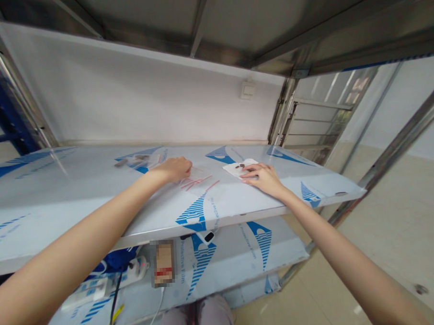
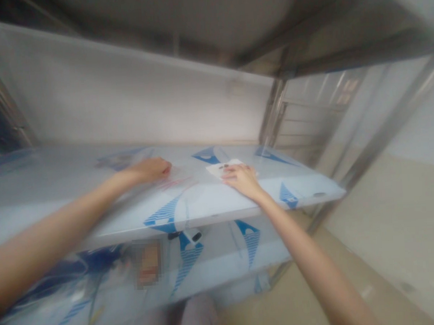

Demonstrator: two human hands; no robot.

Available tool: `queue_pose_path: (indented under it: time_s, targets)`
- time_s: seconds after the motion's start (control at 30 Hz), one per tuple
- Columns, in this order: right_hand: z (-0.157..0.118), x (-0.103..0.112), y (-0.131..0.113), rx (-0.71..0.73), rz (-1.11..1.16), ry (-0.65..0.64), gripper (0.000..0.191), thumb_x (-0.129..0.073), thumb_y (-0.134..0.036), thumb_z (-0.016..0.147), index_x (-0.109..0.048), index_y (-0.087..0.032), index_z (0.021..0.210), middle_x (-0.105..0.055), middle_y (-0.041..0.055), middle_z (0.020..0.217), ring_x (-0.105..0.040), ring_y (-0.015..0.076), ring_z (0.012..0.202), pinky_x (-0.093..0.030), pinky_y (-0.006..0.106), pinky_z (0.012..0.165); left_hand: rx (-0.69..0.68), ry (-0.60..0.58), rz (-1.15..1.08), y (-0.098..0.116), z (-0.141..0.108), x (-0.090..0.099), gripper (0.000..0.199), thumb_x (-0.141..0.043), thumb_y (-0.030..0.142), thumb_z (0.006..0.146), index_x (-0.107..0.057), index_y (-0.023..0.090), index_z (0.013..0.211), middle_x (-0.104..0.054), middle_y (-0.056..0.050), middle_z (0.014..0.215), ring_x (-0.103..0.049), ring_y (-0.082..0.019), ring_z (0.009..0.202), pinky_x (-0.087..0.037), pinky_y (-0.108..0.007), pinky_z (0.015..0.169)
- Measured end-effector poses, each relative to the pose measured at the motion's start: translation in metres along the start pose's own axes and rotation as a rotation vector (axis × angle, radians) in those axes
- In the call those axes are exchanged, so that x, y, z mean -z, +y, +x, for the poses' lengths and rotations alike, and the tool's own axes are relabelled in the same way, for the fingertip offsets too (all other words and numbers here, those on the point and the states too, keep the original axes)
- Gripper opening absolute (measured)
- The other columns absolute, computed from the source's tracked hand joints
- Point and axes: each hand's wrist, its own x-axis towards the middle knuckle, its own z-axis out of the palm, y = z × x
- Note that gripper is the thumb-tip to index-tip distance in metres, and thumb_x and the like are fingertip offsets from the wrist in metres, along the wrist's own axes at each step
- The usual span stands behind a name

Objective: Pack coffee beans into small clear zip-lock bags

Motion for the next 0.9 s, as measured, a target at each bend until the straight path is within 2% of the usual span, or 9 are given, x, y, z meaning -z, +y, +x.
queue_pose_path:
  time_s: [0.2,0.37,0.47,0.63,0.8,0.9]
  targets:
    - [0.006,0.002,-0.006,0.020,-0.117,0.049,0.013,-0.059,-0.025,0.080,-0.069,-0.024,0.071,-0.069,0.0008,0.103,-0.055,0.0244,0.102,-0.030,0.042,0.087,0.003,0.015,-0.023,-0.001,0.000,-0.002,0.036,-0.032,0.023,0.086,-0.061,0.012,0.103,-0.064,-0.018,0.107,-0.061,-0.027,0.100,-0.046,-0.038,0.082]
    - [0.011,0.002,-0.012,0.144,-0.345,0.040,0.017,-0.050,-0.024,0.086,-0.066,-0.020,0.082,-0.068,0.0075,0.099,-0.054,0.0253,0.098,-0.028,0.041,0.086,0.050,0.037,-0.032,0.003,-0.003,0.001,0.038,-0.031,0.024,0.087,-0.058,0.008,0.106,-0.063,-0.022,0.106,-0.061,-0.030,0.100,-0.046,-0.040,0.081]
    - [0.014,0.000,-0.014,0.169,-0.413,0.040,0.017,-0.049,-0.025,0.087,-0.064,-0.018,0.084,-0.068,0.0091,0.095,-0.054,0.0254,0.096,-0.026,0.040,0.087,0.045,0.054,-0.009,0.002,-0.002,-0.001,0.039,-0.031,0.024,0.087,-0.061,0.007,0.103,-0.064,-0.021,0.104,-0.061,-0.030,0.100,-0.046,-0.039,0.080]
    - [0.014,-0.003,-0.012,0.158,-0.369,0.046,0.016,-0.050,-0.027,0.087,-0.063,-0.019,0.082,-0.068,0.0080,0.096,-0.054,0.0251,0.096,-0.027,0.038,0.085,0.031,0.050,0.036,-0.002,0.001,-0.002,0.037,-0.034,0.027,0.087,-0.065,0.009,0.099,-0.065,-0.019,0.104,-0.061,-0.028,0.100,-0.045,-0.035,0.080]
    - [0.013,0.000,-0.014,0.095,-0.205,0.077,0.024,-0.042,-0.029,0.090,-0.064,-0.022,0.098,-0.066,0.0054,0.109,-0.054,0.0246,0.101,-0.028,0.040,0.088,0.047,0.097,0.033,-0.003,0.002,-0.004,0.033,-0.039,0.029,0.088,-0.064,0.013,0.101,-0.066,-0.015,0.102,-0.059,-0.024,0.102,-0.043,-0.032,0.084]
    - [0.022,0.003,-0.018,0.031,-0.138,0.076,0.031,-0.036,-0.029,0.092,-0.066,-0.024,0.100,-0.065,0.0047,0.113,-0.053,0.0252,0.105,-0.031,0.041,0.088,0.050,0.125,0.049,-0.004,0.002,-0.005,0.033,-0.036,0.024,0.089,-0.064,0.013,0.101,-0.065,-0.015,0.103,-0.059,-0.023,0.103,-0.043,-0.030,0.084]
